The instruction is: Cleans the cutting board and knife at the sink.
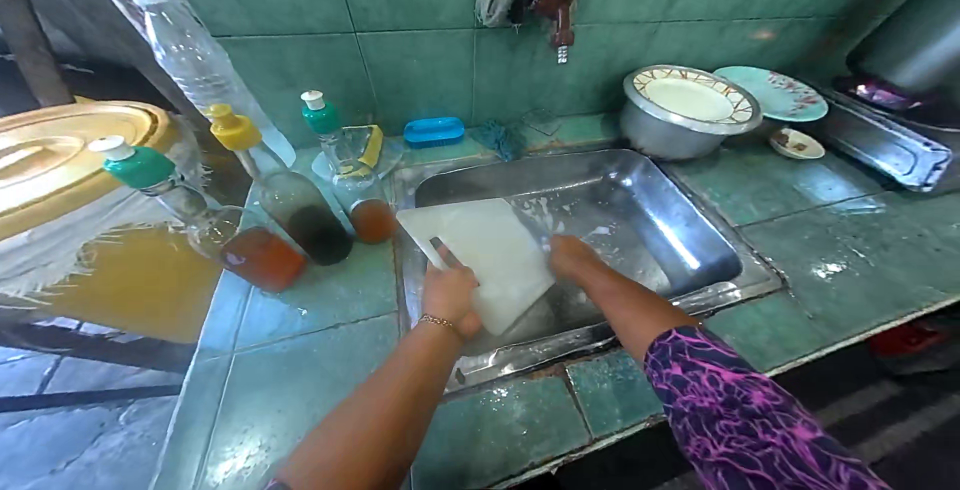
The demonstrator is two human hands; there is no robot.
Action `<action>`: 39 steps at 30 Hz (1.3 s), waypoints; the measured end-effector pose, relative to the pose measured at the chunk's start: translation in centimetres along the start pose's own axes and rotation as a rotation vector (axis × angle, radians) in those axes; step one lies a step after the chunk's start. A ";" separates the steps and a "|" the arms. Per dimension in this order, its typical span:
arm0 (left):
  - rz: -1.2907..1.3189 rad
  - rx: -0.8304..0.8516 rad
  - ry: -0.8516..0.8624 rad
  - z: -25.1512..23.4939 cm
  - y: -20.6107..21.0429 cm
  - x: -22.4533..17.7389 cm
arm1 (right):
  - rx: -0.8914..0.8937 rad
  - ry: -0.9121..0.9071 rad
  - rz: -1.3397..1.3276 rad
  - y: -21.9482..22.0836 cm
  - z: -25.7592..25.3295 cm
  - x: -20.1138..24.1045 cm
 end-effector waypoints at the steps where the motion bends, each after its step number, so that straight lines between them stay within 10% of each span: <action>1: 0.001 -0.002 0.001 -0.1 0.1 -0.2 | -0.004 -0.045 -0.024 -0.2 1.3 1.9; 5: -0.013 -0.037 -0.019 -0.4 -0.4 -0.7 | 0.032 -0.229 0.027 -0.8 7.3 8.4; 11: -0.023 -0.039 0.005 -0.1 -1.0 0.0 | 0.009 -0.007 -0.001 0.1 0.0 2.8; 16: -0.033 -0.044 0.012 0.1 -1.1 -0.4 | 0.040 -0.286 0.036 -1.0 8.6 11.4; 23: -0.004 -0.032 0.065 0.0 -1.5 -0.5 | 0.002 0.027 -0.024 0.0 0.5 2.7; 29: 0.092 -0.081 0.042 0.6 -1.1 -0.1 | 0.031 -0.302 0.135 -1.2 8.4 7.8; 34: 0.116 -0.057 0.054 1.3 -0.2 0.3 | 0.030 -0.020 0.083 -0.2 1.5 -0.2; 39: 0.116 -0.106 0.029 1.4 -0.4 -0.4 | 0.023 -0.291 0.123 -1.6 9.0 6.3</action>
Point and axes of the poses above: each hand's wrist, its own z-axis away from the middle knuckle, its own y-axis out of the palm, x = y × z, the point moved 5 cm from there along -z, towards the middle knuckle
